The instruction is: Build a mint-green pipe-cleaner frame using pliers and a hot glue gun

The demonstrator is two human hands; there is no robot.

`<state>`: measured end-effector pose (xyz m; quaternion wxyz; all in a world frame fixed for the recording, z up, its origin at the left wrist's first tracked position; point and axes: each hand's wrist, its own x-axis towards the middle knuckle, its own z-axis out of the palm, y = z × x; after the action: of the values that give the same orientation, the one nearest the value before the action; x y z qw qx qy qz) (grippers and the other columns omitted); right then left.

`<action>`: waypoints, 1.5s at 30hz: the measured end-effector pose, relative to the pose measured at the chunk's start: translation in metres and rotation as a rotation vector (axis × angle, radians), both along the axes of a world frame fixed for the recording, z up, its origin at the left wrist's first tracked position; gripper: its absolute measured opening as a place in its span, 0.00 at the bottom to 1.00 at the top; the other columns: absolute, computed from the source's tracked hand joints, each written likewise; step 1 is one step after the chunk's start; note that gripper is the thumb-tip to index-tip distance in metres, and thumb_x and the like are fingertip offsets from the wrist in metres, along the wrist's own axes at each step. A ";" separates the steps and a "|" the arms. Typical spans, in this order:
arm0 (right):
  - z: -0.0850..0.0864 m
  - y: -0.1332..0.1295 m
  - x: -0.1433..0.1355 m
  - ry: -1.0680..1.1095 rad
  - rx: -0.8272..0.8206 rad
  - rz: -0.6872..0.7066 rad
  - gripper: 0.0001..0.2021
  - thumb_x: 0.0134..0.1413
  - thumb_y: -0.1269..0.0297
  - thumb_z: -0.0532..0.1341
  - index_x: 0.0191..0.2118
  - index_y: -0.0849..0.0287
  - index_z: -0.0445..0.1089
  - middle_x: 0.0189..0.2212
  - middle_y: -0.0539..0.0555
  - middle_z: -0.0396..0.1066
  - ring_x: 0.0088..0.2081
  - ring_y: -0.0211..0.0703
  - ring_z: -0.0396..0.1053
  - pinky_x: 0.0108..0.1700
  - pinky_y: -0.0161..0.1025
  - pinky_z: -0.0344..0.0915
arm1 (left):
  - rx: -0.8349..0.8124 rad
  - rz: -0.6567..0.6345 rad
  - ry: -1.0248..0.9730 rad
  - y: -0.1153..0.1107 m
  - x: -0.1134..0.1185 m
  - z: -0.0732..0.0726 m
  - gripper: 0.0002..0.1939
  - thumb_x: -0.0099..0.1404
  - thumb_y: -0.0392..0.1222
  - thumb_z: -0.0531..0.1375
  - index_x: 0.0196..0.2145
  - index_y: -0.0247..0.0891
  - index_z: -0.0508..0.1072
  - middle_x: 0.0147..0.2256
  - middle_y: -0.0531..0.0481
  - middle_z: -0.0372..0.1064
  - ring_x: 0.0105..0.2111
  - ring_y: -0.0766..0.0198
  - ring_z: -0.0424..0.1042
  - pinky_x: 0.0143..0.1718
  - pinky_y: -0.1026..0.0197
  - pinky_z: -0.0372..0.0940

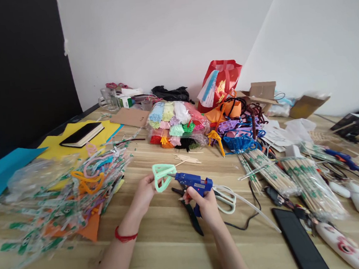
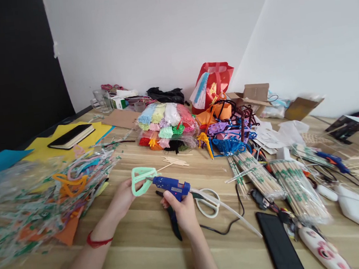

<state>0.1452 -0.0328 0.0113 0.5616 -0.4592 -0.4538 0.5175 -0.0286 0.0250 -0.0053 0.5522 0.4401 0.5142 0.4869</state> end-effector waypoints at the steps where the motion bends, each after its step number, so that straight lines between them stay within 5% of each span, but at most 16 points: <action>1: 0.000 0.000 0.000 0.002 -0.001 0.004 0.16 0.46 0.52 0.65 0.22 0.61 0.71 0.19 0.54 0.70 0.22 0.40 0.66 0.28 0.37 0.65 | -0.011 -0.014 -0.026 0.000 0.001 -0.001 0.17 0.48 0.49 0.63 0.32 0.33 0.76 0.26 0.50 0.72 0.26 0.64 0.68 0.29 0.64 0.62; 21: 0.005 -0.006 -0.002 -0.063 -0.030 -0.034 0.17 0.45 0.52 0.65 0.18 0.60 0.68 0.15 0.50 0.66 0.20 0.37 0.61 0.25 0.34 0.59 | 0.099 0.119 0.185 -0.001 0.001 0.002 0.17 0.53 0.49 0.58 0.33 0.34 0.77 0.22 0.51 0.70 0.23 0.64 0.65 0.24 0.65 0.59; 33: 0.004 -0.001 0.001 -0.062 -0.038 -0.050 0.16 0.45 0.52 0.65 0.20 0.59 0.68 0.15 0.50 0.65 0.20 0.38 0.61 0.25 0.35 0.59 | 0.108 0.116 0.150 0.001 0.001 -0.004 0.19 0.53 0.51 0.59 0.35 0.33 0.76 0.25 0.50 0.70 0.24 0.64 0.65 0.25 0.65 0.60; 45: 0.003 0.001 0.002 -0.091 -0.071 -0.093 0.20 0.44 0.49 0.65 0.16 0.60 0.64 0.14 0.50 0.63 0.19 0.36 0.59 0.25 0.34 0.57 | 0.106 0.120 0.146 0.001 0.002 -0.001 0.15 0.52 0.48 0.60 0.32 0.33 0.77 0.17 0.53 0.67 0.27 0.60 0.68 0.29 0.63 0.62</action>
<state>0.1474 -0.0321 0.0140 0.5472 -0.5226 -0.4385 0.4849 -0.0268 0.0255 -0.0067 0.4592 0.4715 0.5517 0.5123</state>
